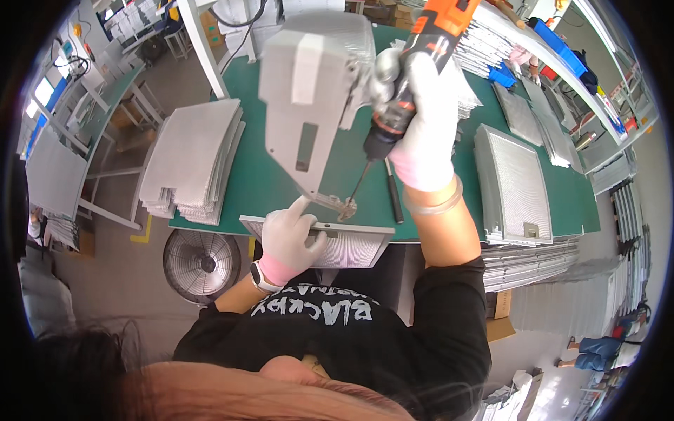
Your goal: Assemble metal mesh filters by securing frames and components using a hammer and electric screwdriver.
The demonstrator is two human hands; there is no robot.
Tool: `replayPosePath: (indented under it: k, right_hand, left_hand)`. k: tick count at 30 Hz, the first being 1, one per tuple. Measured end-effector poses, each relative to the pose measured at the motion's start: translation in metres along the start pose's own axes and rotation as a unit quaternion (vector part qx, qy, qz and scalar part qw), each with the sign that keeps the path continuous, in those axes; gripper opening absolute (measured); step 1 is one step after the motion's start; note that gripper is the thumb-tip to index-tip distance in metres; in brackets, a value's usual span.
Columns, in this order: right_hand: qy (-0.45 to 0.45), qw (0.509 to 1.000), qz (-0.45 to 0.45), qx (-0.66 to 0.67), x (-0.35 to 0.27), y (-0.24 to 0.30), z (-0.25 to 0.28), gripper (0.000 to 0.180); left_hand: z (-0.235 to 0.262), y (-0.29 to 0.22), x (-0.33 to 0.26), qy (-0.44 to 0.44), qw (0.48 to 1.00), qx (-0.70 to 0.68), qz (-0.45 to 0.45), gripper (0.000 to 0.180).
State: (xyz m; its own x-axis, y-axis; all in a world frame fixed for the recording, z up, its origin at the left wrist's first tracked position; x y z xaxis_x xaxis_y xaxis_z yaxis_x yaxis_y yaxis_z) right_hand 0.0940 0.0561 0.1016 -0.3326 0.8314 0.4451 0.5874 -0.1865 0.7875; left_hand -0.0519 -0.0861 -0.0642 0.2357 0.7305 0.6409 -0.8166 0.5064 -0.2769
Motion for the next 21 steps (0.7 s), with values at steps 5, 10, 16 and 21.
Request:
replayPosePath:
  k: [5, 10, 16, 21]
  right_hand:
    - [0.019, 0.999, -0.007, -0.043, -0.019, -0.022, -0.025, 0.051]
    - [0.036, 0.998, 0.010, -0.044, -0.026, -0.029, -0.024, 0.064]
    - [0.050, 0.999, 0.009, 0.006, -0.025, -0.037, -0.014, 0.041]
    - [0.047, 0.999, -0.001, 0.006, -0.023, -0.035, -0.022, 0.039]
  left_hand:
    - [0.004, -0.005, -0.002, -0.073, 0.996, -0.002, -0.046, 0.024]
    - [0.005, -0.006, -0.004, -0.064, 0.998, 0.002, -0.018, 0.027]
    - [0.002, -0.004, -0.004, -0.056, 0.998, -0.006, -0.028, 0.028]
    - [0.002, -0.003, -0.003, -0.085, 0.995, 0.000, -0.043, 0.028]
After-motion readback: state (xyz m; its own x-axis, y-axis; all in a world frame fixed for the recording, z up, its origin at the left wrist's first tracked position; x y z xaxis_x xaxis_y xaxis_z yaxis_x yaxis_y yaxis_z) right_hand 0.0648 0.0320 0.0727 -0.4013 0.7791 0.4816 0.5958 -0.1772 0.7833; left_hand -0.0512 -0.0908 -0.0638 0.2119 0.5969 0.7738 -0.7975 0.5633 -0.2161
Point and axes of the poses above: each hand's wrist, its own x-axis towards the middle knuckle, its own z-axis out of the back of the hand, y = z × x, the point moved 4 cm from there along x, towards the middle knuckle, and after that the axes turned 12 degrees about -z, right-handed, at the moved point
